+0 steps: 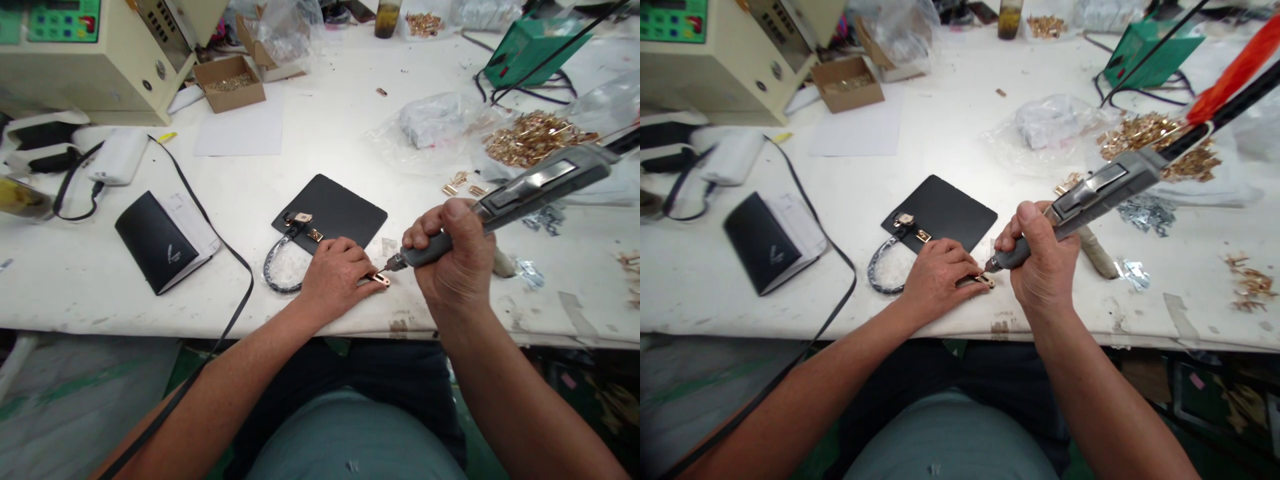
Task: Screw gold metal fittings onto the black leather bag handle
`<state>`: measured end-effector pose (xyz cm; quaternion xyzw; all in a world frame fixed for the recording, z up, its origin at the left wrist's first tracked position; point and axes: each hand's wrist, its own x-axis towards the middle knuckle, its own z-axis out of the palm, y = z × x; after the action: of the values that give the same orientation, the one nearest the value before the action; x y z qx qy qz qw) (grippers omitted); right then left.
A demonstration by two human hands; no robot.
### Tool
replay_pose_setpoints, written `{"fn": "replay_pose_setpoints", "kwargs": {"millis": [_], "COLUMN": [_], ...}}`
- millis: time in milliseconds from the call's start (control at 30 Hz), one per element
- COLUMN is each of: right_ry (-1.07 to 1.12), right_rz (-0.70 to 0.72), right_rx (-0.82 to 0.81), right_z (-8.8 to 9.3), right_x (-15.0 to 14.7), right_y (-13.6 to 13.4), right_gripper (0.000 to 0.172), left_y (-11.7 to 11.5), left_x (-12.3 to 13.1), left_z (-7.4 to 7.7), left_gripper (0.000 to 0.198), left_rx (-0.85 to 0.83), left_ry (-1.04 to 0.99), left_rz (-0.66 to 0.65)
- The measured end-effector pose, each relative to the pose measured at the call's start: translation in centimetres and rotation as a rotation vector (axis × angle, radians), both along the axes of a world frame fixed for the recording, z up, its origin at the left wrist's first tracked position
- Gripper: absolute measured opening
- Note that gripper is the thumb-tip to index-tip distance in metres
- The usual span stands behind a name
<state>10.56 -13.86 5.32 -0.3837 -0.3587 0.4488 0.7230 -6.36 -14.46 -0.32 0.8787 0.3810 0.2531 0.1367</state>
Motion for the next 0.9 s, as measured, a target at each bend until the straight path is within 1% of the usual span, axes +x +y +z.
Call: {"fn": "replay_pose_setpoints", "kwargs": {"millis": [167,367,600,800,900], "right_ry": [-0.052,-0.063,-0.070,-0.102,-0.124], "right_rz": [-0.001,-0.005,-0.015,-0.017,-0.004], "right_rx": [-0.004,-0.016,-0.025,-0.009,-0.012], "right_z": [-0.2,-0.7,-1.0,-1.2,-1.3], "right_x": [0.8,1.6,1.6,1.4,1.3], "right_y": [-0.5,-1.0,-1.1,-1.2,-1.3], "right_gripper": [0.040,0.039,0.040,0.037,0.032], "left_y": [0.1,0.1,0.1,0.1,0.1], "left_x": [0.1,0.1,0.2,0.2,0.2], "left_z": [-0.1,-0.1,-0.1,0.0,0.0], "left_gripper": [0.029,0.027,0.027,0.026,0.027], "left_rx": [0.001,0.003,0.008,0.014,0.019], "left_ry": [0.009,0.007,0.014,0.018,0.030], "left_rz": [0.000,0.000,0.002,0.005,0.007]}}
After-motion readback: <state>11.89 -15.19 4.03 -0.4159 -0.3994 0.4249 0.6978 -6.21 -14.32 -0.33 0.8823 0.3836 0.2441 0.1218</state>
